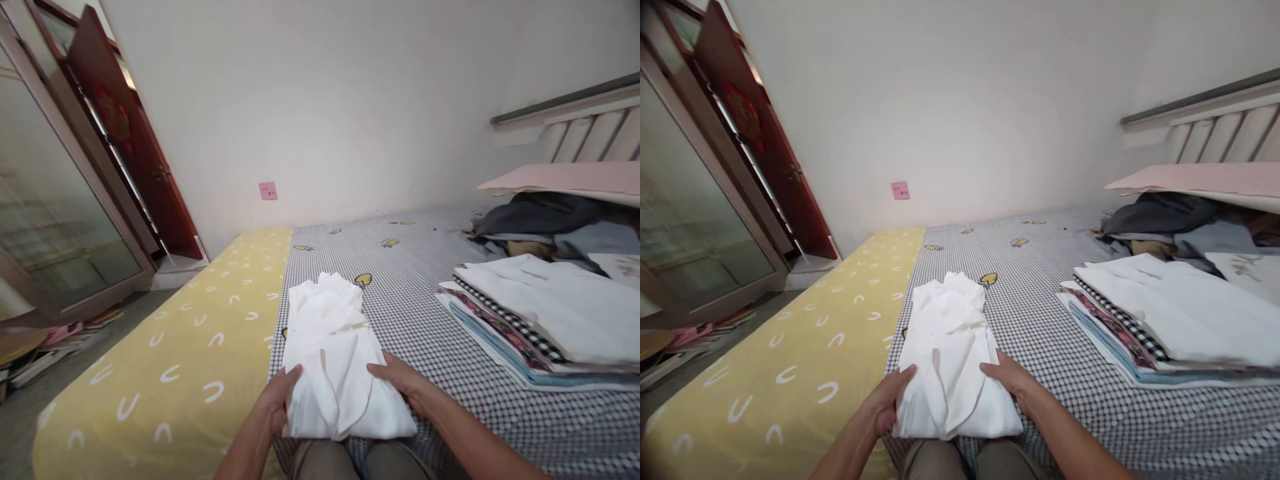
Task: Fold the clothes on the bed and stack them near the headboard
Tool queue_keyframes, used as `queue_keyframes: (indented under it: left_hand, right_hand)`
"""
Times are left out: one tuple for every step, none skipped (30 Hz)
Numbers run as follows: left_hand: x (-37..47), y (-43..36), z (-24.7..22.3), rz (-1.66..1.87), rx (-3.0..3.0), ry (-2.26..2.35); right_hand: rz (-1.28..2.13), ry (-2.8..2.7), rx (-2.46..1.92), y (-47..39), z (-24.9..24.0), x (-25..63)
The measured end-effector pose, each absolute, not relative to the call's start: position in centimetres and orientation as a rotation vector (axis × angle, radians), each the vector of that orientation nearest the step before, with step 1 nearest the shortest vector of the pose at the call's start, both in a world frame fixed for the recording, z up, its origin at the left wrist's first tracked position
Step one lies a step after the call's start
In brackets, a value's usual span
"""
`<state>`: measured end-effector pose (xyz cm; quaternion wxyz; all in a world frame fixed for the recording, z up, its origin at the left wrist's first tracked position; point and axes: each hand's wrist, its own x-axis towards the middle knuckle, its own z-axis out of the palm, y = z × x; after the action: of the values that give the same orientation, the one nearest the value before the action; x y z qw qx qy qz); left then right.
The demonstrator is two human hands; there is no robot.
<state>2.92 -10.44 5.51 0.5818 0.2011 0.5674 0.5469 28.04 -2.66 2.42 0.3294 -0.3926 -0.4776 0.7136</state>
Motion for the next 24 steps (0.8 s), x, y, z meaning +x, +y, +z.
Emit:
queue_keyframes:
  left_hand:
    - [2.6,-10.5,5.2,1.276,0.462,1.328]
    - [2.3,-10.6,4.8,1.274,0.452,1.329]
    - [2.1,-10.7,4.5,1.273,0.443,1.332]
    - [1.9,-10.9,4.3,1.275,0.436,1.338]
    - [1.8,-10.9,4.1,1.279,0.429,1.348]
    - [1.8,-10.9,4.0,1.284,0.423,1.362]
    - [1.8,-10.8,4.0,1.291,0.420,1.379]
    - [1.9,-10.6,4.0,1.298,0.418,1.400]
    - [2.0,-10.4,3.9,1.303,0.418,1.425]
    - [2.1,-10.2,3.9,1.307,0.421,1.456]
    - [2.1,-10.0,3.8,1.309,0.427,1.491]
    - [2.1,-9.9,3.7,1.311,0.438,1.534]
    - [2.1,-9.7,3.6,1.312,0.453,1.585]
    - [2.0,-9.7,3.5,1.313,0.473,1.646]
    - [1.9,-9.6,3.4,1.313,0.498,1.714]
    - [1.9,-9.7,3.4,1.311,0.531,1.789]
    - [1.8,-9.7,3.5,1.308,0.571,1.871]
    - [1.8,-9.9,3.7,1.301,0.618,1.954]
    - [1.9,-10.0,4.0,1.295,0.669,2.032]
    - [2.0,-10.3,4.3,1.296,0.720,2.094]
    - [2.2,-10.5,4.7,1.303,0.807,2.160]
    - [2.4,-10.8,5.1,1.305,0.962,2.232]
    - [2.7,-11.0,5.5,1.285,1.202,2.292]
    - [3.0,-11.2,5.7,1.211,1.523,2.309]
  right_hand:
    - [1.852,-1.242,-1.034,-2.5,1.9,28.1]
    - [1.825,-1.239,-1.043,-2.5,1.5,28.3]
    - [1.789,-1.239,-1.058,-2.5,1.1,28.4]
    - [1.747,-1.244,-1.083,-2.5,0.9,28.5]
    - [1.684,-1.256,-1.123,-2.5,0.8,28.6]
    - [1.589,-1.283,-1.177,-2.4,0.7,28.6]
    - [1.460,-1.333,-1.240,-2.4,0.8,28.7]
    - [1.305,-1.406,-1.312,-2.3,0.9,28.7]
    - [1.143,-1.496,-1.388,-2.3,1.1,28.7]
    - [0.991,-1.593,-1.454,-2.3,1.3,28.7]
    - [0.866,-1.692,-1.494,-2.3,1.5,28.6]
    - [0.767,-1.783,-1.507,-2.4,1.7,28.5]
    - [0.686,-1.851,-1.499,-2.5,1.8,28.4]
    - [0.614,-1.900,-1.474,-2.5,1.8,28.2]
    - [0.548,-1.942,-1.439,-2.5,1.7,27.9]
    - [0.484,-1.984,-1.408,-2.6,1.6,27.7]
    - [0.424,-2.034,-1.391,-2.5,1.3,27.4]
    - [0.366,-2.089,-1.393,-2.5,1.1,27.1]
    - [0.308,-2.141,-1.410,-2.4,0.8,26.8]
    - [0.251,-2.181,-1.441,-2.3,0.6,26.6]
    - [0.203,-2.203,-1.480,-2.2,0.4,26.4]
    - [0.169,-2.207,-1.519,-2.1,0.3,26.2]
    - [0.149,-2.198,-1.552,-2.1,0.3,26.1]
    - [0.142,-2.183,-1.577,-2.0,0.3,26.0]
